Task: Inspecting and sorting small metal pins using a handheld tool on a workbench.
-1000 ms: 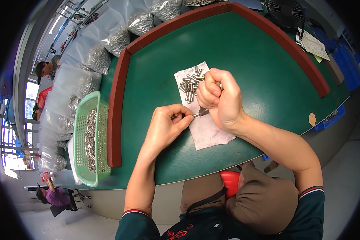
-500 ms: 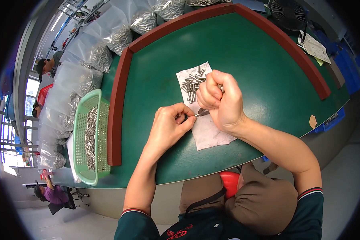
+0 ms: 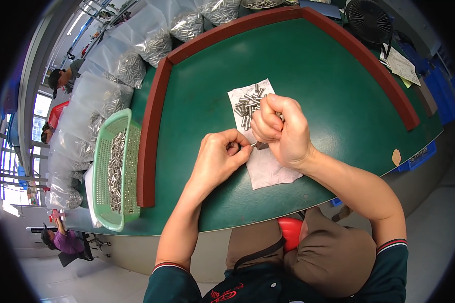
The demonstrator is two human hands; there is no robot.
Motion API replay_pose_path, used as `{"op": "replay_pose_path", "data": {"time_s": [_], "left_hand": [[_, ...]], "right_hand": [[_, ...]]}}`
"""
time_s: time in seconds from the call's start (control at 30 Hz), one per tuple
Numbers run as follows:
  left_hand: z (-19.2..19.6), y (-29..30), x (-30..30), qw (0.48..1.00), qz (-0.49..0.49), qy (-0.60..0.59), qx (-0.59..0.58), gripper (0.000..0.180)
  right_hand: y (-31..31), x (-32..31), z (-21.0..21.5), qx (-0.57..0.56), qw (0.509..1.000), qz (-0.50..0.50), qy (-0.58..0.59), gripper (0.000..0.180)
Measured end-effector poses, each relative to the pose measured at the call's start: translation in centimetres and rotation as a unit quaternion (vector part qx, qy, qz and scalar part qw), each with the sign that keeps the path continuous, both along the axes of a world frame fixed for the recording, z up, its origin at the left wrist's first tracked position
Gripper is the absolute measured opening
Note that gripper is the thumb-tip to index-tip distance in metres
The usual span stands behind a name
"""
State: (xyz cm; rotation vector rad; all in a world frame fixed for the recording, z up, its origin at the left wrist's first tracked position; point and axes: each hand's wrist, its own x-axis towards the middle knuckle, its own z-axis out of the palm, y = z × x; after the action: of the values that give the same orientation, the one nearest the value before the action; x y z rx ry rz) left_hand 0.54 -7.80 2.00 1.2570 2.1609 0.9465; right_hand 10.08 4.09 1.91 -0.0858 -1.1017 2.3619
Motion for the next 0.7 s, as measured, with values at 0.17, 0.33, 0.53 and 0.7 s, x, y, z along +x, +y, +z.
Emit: {"op": "replay_pose_path", "data": {"time_s": [0.17, 0.33, 0.53, 0.7], "left_hand": [[0.3, -0.04, 0.1, 1.0, 0.001, 0.005, 0.003, 0.008], [0.16, 0.15, 0.08, 1.0, 0.003, 0.005, -0.003, 0.008], [-0.14, 0.1, -0.12, 1.0, 0.007, 0.02, 0.017, 0.007], [0.05, -0.01, -0.26, 1.0, 0.016, 0.006, 0.018, 0.007]], "right_hand": [[0.14, 0.11, 0.31, -0.012, 1.0, -0.007, 0.005, 0.038], [0.22, -0.11, 0.02, -0.002, 1.0, -0.004, 0.009, 0.038], [0.1, -0.07, 0.15, 0.03, 0.999, 0.032, 0.01, 0.039], [0.96, 0.06, 0.54, 0.019, 0.998, 0.04, 0.032, 0.04]]}}
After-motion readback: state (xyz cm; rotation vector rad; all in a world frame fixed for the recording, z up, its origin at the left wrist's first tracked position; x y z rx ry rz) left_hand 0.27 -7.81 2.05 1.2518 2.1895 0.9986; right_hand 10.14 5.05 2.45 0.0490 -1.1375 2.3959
